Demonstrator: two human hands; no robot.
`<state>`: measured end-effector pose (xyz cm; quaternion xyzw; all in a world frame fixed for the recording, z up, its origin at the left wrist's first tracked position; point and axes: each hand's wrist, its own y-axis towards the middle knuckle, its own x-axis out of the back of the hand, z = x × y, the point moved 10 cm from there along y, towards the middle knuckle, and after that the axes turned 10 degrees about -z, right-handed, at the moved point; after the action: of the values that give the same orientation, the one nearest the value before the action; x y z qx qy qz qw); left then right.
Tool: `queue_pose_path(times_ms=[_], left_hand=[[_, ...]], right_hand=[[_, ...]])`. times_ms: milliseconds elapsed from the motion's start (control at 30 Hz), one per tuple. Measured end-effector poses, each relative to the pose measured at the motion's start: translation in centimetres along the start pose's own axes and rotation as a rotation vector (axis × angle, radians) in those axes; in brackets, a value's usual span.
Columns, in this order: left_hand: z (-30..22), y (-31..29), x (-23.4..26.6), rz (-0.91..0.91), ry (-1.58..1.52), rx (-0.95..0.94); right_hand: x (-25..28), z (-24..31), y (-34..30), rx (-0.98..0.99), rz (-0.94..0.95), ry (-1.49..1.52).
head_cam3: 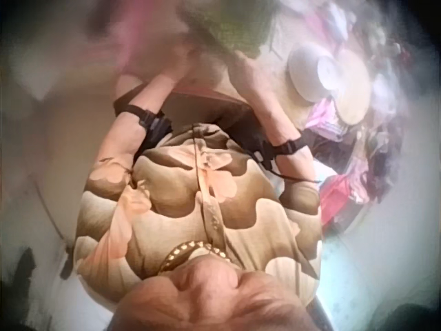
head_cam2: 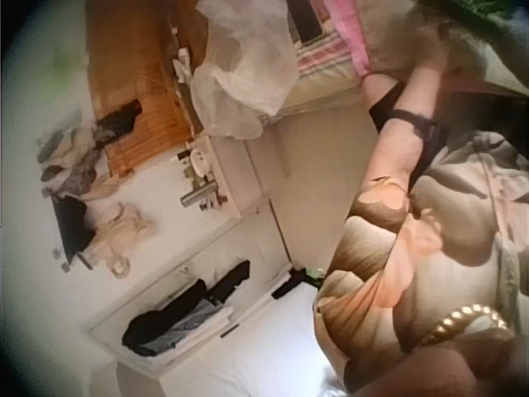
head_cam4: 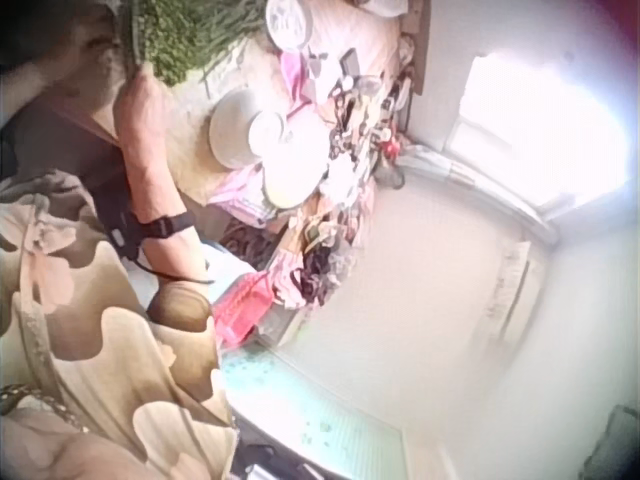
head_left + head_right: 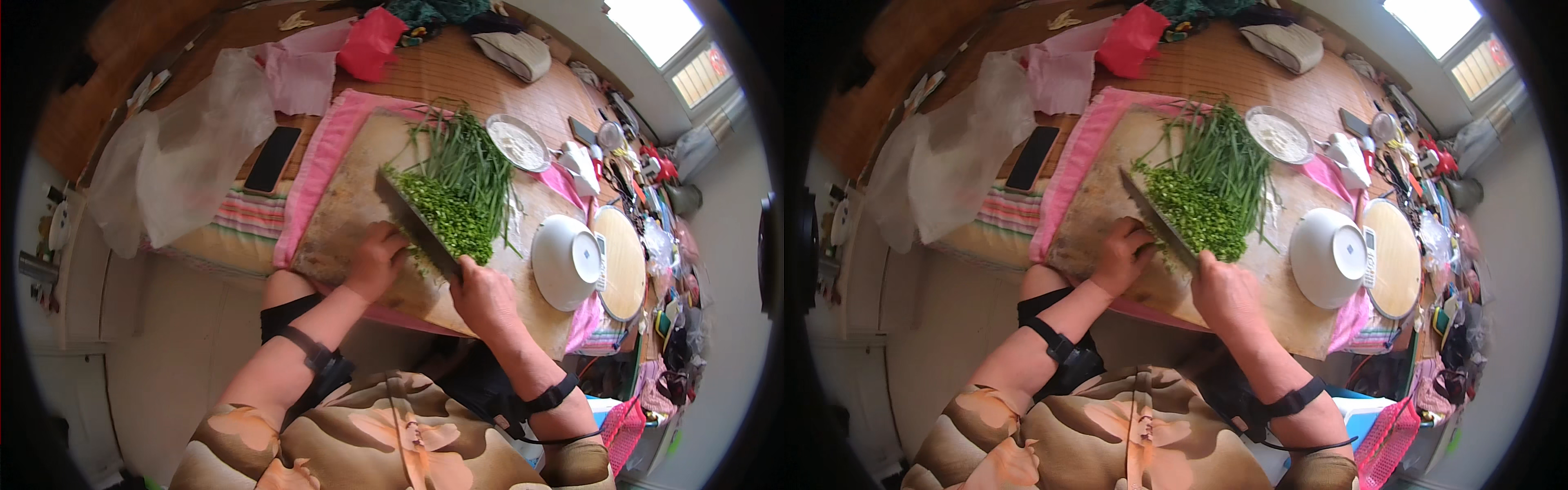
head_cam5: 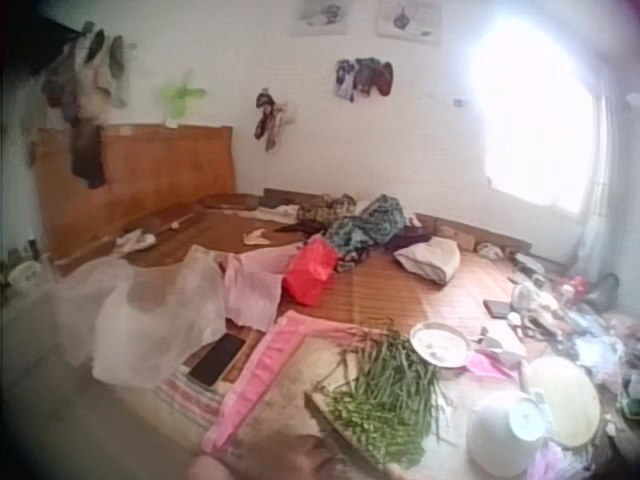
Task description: The person picks up a bunch of green onions from a plastic bag, places them on a wooden cutting board, and finely chops them using a large knife.
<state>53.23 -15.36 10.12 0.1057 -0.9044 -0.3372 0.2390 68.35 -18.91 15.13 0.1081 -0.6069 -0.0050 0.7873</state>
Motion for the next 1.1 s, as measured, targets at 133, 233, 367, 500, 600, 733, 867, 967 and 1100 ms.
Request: queue_pose_path(times_ms=[133,233,367,500,600,733,867,967,1100], left_hand=[[0.7,-0.1,-0.3,0.047,0.009,0.003],[0.1,0.0,-0.6,0.056,0.052,-0.038],[0.7,-0.4,-1.0,0.062,0.045,0.005],[0.1,0.0,-1.1,0.075,0.079,-0.016],[-0.7,0.0,-0.3,0.039,0.033,-0.060],[0.4,-0.7,-0.2,0.005,0.019,-0.015],[0.7,-0.3,-1.2,0.097,0.014,0.013],[0.9,-0.5,-1.0,0.083,-0.008,0.021],[0.7,0.1,-1.2,0.093,0.055,0.050]], right_hand=[[-0.7,0.9,0.2,0.041,0.065,-0.043],[-1.2,1.0,0.2,0.044,0.102,-0.063],[-2.2,0.4,0.4,0.035,0.060,-0.065],[-2.1,-0.6,0.6,-0.002,0.013,0.062],[-1.2,-0.8,0.4,-0.046,0.010,0.044],[-0.8,0.3,0.1,0.042,0.033,0.022],[-1.9,0.5,0.2,0.040,0.107,-0.038],[-2.4,0.4,0.4,0.045,0.046,-0.013],[-2.2,-1.2,0.7,-0.036,0.007,0.024]])
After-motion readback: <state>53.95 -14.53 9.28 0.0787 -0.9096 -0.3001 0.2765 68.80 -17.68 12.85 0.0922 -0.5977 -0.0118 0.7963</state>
